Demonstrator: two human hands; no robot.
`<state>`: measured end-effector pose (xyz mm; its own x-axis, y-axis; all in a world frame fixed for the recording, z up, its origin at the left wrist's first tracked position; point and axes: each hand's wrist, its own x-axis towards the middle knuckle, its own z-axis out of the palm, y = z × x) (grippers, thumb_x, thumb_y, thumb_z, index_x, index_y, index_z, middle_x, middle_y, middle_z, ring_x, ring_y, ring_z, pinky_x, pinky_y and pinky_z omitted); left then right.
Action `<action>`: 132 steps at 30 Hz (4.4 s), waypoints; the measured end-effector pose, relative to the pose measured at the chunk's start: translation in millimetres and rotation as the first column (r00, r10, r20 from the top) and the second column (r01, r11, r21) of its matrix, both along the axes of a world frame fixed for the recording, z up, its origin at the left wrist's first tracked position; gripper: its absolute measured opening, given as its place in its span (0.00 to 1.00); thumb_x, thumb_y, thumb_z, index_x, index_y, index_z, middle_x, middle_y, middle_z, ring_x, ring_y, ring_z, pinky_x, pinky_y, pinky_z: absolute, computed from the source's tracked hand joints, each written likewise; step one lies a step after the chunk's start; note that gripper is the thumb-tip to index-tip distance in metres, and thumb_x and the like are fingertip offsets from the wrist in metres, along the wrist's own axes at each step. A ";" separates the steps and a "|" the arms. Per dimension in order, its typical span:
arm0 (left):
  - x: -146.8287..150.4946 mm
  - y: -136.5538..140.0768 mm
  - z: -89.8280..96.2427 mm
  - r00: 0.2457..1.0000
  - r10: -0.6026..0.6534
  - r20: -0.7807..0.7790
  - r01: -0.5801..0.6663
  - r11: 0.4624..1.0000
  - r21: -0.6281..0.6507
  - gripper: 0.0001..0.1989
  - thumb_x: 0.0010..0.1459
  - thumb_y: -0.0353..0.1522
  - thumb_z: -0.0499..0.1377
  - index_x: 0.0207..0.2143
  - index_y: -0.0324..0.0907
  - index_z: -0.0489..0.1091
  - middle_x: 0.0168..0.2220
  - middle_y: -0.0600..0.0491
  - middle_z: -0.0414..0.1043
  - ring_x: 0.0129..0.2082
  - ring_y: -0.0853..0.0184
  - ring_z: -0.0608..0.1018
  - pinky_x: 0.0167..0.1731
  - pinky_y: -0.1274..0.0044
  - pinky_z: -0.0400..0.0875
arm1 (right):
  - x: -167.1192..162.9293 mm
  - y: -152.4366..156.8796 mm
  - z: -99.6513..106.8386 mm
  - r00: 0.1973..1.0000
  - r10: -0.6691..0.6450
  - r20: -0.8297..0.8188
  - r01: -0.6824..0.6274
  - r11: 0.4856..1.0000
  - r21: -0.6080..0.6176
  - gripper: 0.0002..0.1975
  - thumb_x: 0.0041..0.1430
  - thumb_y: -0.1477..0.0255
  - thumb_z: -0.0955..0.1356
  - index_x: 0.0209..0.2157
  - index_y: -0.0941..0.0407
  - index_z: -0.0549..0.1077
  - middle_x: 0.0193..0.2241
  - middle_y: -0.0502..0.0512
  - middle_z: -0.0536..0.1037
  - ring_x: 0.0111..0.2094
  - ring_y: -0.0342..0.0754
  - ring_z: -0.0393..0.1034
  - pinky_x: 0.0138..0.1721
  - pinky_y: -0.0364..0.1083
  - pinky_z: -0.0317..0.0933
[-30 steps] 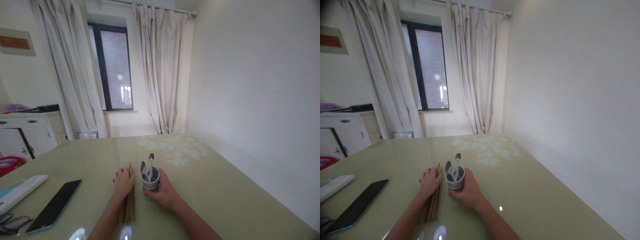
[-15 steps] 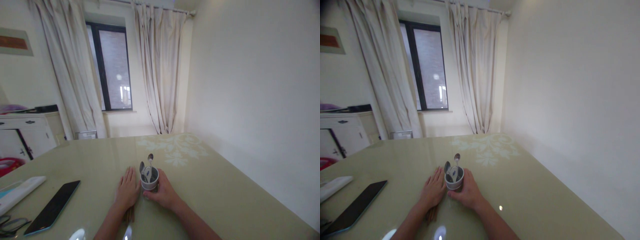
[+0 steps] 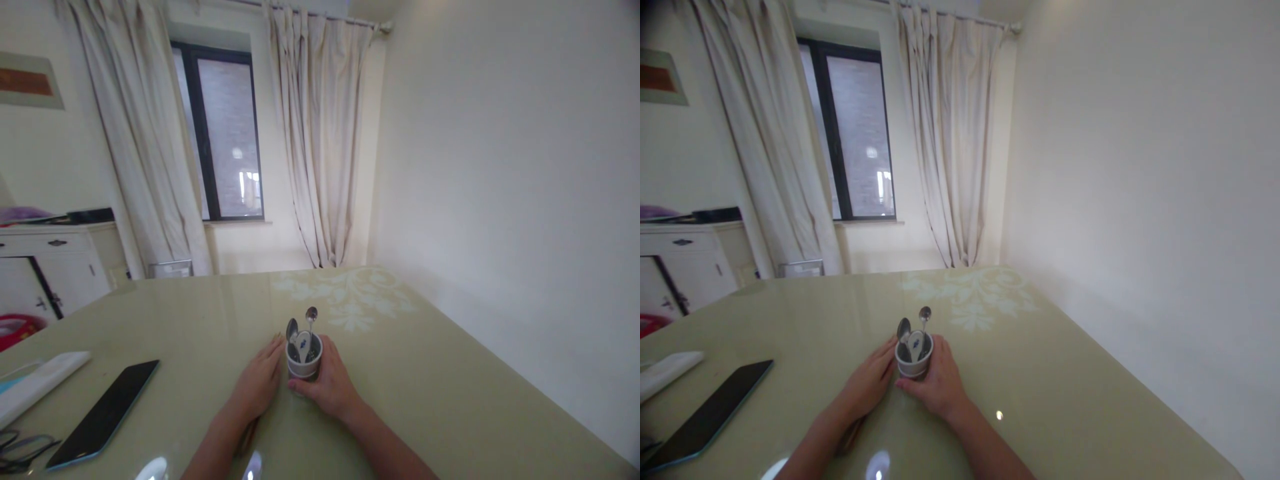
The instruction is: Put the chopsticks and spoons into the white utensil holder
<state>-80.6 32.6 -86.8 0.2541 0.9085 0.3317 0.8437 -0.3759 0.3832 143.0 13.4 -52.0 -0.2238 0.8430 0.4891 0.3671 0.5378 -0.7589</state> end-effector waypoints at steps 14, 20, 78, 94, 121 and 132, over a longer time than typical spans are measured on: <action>27.3 -22.7 42.0 0.942 -0.271 0.199 0.301 0.944 -0.139 0.25 0.67 0.31 0.56 0.64 0.49 0.73 0.68 0.48 0.71 0.68 0.56 0.72 0.69 0.64 0.65 | 3.2 0.9 2.2 1.000 0.002 0.004 -0.002 1.000 -0.017 0.40 0.39 0.61 0.87 0.52 0.54 0.72 0.49 0.59 0.76 0.51 0.62 0.72 0.54 0.57 0.67; 24.8 -21.6 44.5 0.947 -0.280 0.158 0.303 0.941 -0.153 0.26 0.67 0.32 0.57 0.66 0.51 0.72 0.69 0.49 0.70 0.69 0.56 0.71 0.70 0.64 0.64 | 2.9 0.1 2.9 1.000 -0.015 0.007 0.015 1.000 -0.026 0.41 0.38 0.64 0.87 0.53 0.54 0.72 0.49 0.59 0.76 0.51 0.62 0.72 0.54 0.57 0.66; -29.2 5.1 55.6 0.624 0.343 0.702 -0.468 0.884 -0.016 0.15 0.66 0.35 0.55 0.52 0.41 0.71 0.45 0.44 0.82 0.39 0.61 0.86 0.47 0.66 0.82 | 3.6 1.0 -0.7 0.999 -0.025 -0.041 0.023 0.998 -0.066 0.45 0.37 0.64 0.87 0.56 0.53 0.70 0.51 0.59 0.77 0.53 0.63 0.73 0.56 0.58 0.67; -11.6 4.6 22.6 0.915 0.400 0.049 -0.395 0.914 -0.089 0.14 0.71 0.25 0.49 0.53 0.38 0.71 0.48 0.42 0.83 0.47 0.60 0.83 0.50 0.72 0.72 | 9.8 -4.8 9.5 0.986 -0.020 -0.163 0.045 0.988 0.149 0.35 0.60 0.51 0.76 0.60 0.53 0.67 0.57 0.64 0.75 0.56 0.60 0.74 0.55 0.56 0.71; 3.3 -12.2 43.8 0.902 0.382 -0.203 -0.409 0.905 -0.116 0.15 0.74 0.31 0.50 0.45 0.42 0.78 0.47 0.47 0.81 0.49 0.60 0.81 0.47 0.73 0.70 | 21.8 -2.3 33.6 0.920 0.042 -0.391 0.027 0.986 0.168 0.35 0.65 0.43 0.69 0.65 0.49 0.73 0.61 0.63 0.76 0.57 0.60 0.73 0.54 0.56 0.71; 0.9 -13.0 50.0 0.911 0.409 0.058 -0.413 0.897 0.157 0.18 0.73 0.34 0.48 0.54 0.41 0.75 0.55 0.42 0.78 0.55 0.56 0.78 0.59 0.66 0.71 | 36.5 11.6 36.5 0.679 -0.002 -0.734 0.131 0.984 0.118 0.29 0.73 0.51 0.65 0.65 0.54 0.72 0.65 0.67 0.73 0.63 0.62 0.71 0.66 0.67 0.62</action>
